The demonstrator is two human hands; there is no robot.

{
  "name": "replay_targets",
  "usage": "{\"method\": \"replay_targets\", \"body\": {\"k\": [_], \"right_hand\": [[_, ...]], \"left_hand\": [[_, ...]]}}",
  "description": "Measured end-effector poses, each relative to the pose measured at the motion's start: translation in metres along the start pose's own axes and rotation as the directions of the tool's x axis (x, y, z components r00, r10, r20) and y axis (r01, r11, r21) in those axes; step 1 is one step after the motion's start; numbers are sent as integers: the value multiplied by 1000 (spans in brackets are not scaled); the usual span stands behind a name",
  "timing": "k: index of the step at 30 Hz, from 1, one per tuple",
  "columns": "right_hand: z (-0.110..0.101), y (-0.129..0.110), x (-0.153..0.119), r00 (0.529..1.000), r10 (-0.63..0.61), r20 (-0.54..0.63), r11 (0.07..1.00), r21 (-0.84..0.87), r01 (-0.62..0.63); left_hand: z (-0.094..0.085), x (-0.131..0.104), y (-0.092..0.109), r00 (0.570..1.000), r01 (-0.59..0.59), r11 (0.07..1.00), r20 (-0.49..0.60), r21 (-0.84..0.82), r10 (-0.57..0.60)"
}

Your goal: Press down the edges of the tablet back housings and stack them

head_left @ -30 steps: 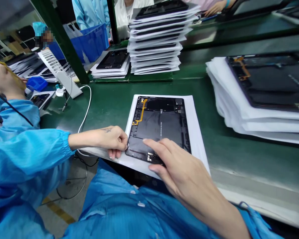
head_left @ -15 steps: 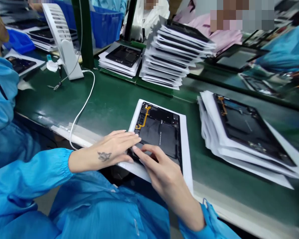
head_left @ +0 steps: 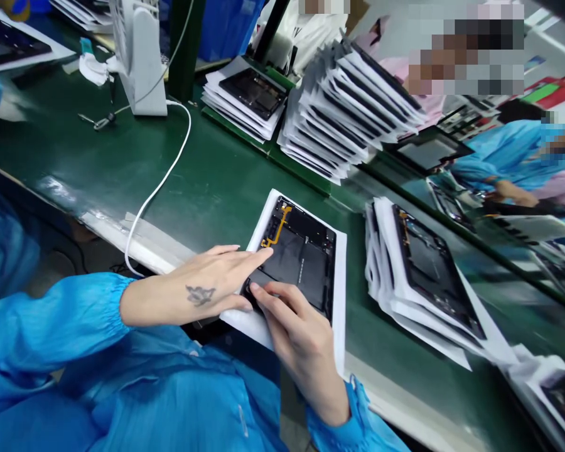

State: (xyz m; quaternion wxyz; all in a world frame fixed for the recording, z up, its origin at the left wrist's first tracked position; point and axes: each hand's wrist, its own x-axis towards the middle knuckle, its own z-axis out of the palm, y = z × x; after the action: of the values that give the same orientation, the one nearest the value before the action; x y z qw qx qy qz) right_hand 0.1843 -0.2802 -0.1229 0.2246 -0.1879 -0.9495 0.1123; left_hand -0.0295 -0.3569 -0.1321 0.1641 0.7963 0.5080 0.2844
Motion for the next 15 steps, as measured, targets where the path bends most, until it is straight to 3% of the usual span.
{"method": "replay_targets", "body": {"k": [9,12,15], "right_hand": [[1,1,-4,999,-7,42,999,-47,9],[-3,-3,0,993,-92,71,982,-157,102],[-13,-10,13,957,-237,167,908,-313,279]], "left_hand": [[-2,1,1,1000,28,997,7,-69,-27],[-3,2,2,1000,18,997,0,-81,-19],[-3,2,1,1000,12,994,1,-111,-12]]}}
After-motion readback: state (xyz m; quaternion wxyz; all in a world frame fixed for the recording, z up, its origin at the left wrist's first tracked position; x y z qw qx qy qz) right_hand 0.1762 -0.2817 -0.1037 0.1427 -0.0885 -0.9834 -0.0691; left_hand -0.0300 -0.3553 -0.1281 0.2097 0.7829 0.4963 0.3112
